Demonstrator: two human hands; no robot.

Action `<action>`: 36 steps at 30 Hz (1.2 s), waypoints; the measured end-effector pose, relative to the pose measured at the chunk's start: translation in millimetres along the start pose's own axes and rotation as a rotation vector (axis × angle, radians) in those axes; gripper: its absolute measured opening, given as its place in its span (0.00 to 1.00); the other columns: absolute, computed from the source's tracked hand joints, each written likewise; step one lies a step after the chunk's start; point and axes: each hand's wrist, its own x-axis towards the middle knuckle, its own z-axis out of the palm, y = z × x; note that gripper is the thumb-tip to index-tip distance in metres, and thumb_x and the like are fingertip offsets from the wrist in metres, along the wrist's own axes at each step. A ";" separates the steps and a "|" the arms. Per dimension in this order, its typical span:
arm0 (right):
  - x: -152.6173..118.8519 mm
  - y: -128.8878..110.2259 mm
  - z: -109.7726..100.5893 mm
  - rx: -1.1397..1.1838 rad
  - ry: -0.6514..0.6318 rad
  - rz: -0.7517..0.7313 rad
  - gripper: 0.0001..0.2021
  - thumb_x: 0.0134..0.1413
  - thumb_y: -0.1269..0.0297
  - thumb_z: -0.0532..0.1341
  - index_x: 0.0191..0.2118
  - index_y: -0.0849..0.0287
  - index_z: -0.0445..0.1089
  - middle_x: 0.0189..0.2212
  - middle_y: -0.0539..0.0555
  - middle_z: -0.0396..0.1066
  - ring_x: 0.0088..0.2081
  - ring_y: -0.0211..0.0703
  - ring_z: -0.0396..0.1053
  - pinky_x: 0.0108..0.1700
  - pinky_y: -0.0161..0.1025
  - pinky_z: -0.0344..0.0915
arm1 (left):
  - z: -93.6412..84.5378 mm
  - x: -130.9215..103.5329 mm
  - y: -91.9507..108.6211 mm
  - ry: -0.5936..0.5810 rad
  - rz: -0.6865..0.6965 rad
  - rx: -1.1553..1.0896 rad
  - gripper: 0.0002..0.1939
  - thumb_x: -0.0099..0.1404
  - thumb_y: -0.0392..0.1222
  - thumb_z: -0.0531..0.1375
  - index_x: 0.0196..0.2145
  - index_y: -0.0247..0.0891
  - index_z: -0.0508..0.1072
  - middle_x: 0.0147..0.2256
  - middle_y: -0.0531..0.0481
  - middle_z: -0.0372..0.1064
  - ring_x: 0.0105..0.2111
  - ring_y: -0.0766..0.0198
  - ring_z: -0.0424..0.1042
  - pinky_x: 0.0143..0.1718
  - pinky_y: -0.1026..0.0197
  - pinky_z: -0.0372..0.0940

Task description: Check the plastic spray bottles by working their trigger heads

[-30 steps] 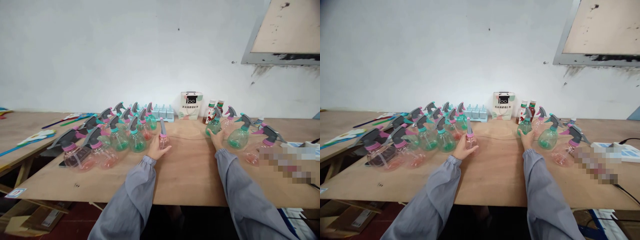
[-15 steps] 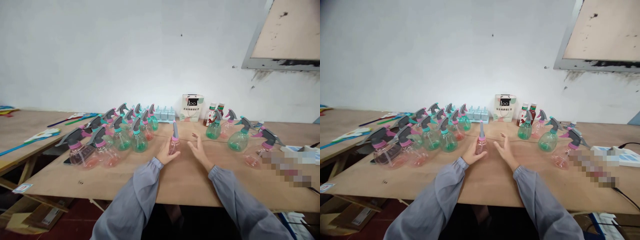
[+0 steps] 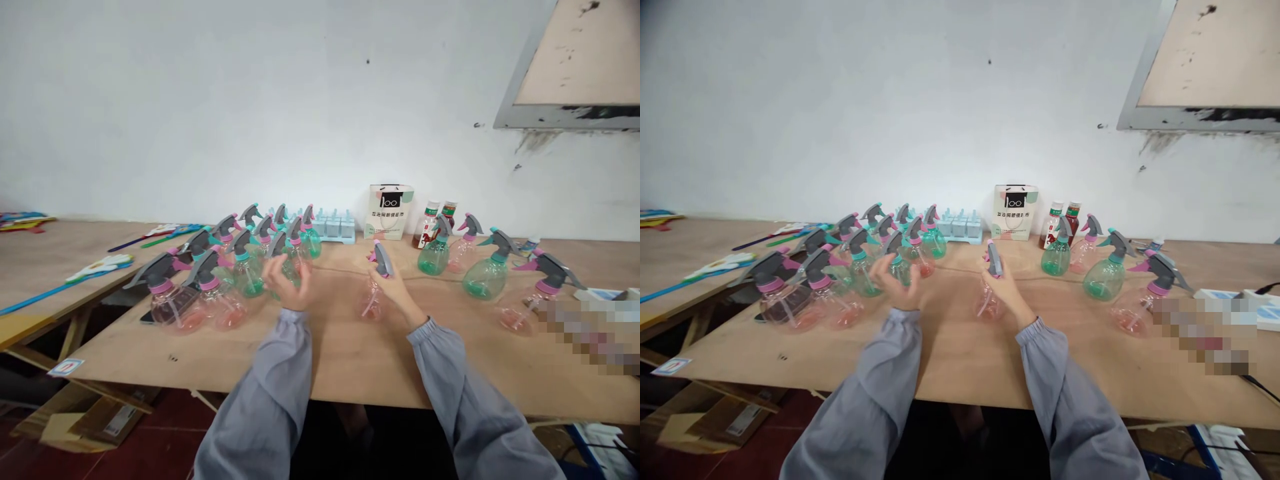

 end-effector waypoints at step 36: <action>-12.3 -25.4 -8.7 0.426 -0.061 0.369 0.09 0.31 0.66 0.62 0.27 0.54 0.71 0.28 0.51 0.77 0.29 0.42 0.70 0.29 0.35 0.64 | 24.5 -18.7 3.6 -0.505 -0.047 0.102 0.37 0.56 0.57 0.68 0.58 0.41 0.65 0.51 0.37 0.73 0.56 0.39 0.67 0.58 0.38 0.55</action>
